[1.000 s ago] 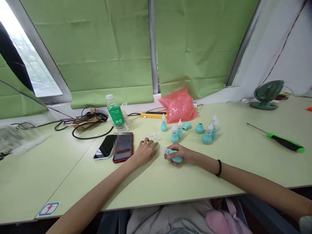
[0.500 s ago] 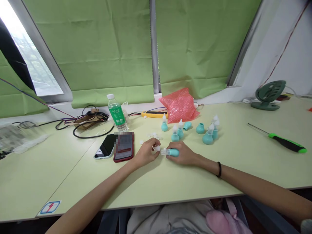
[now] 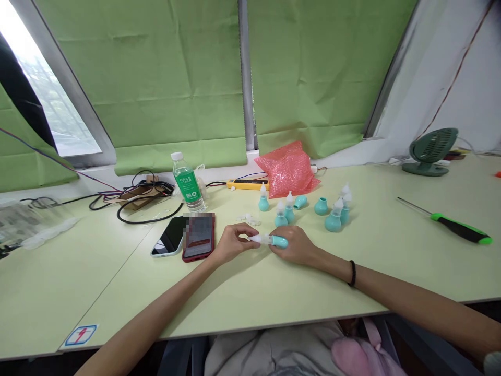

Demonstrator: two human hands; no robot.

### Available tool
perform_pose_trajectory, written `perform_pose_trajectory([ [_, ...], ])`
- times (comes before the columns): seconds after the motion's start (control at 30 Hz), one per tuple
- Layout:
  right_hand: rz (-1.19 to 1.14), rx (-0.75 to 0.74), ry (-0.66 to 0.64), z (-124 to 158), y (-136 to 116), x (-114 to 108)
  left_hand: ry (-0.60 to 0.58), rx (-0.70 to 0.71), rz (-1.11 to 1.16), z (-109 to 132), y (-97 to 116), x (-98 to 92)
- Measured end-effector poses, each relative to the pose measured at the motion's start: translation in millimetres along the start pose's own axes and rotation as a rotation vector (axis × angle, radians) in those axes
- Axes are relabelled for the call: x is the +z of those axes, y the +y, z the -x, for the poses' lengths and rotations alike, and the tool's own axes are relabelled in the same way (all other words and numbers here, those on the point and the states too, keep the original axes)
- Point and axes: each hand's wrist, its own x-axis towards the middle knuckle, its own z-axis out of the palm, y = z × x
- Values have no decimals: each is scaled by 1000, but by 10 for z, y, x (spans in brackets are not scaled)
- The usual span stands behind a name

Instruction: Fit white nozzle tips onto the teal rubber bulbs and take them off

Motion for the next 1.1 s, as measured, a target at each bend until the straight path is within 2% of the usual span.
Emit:
perform_pose_trajectory([
  [0.23, -19, -5, -11, 5, 4, -4, -71, 6, -43, -4, 44, -32],
  [0.37, -30, -11, -6, 10, -2, -6, -154, -36, -94, 5, 53, -55],
  [0.5, -6, -28, -12, 17, -11, -8, -140, -61, -109, 7, 26, -53],
  [0.6, 19, -56, -41, 27, -20, -15, -123, -39, -150, 10, 7, -47],
  [0.83, 51, -63, -130, 46, -57, -47, -191, 111, -338, 51, 51, -35],
  [1.1, -94, -85, -151, 44, -64, -63, -212, 28, -200, 67, 45, -19],
])
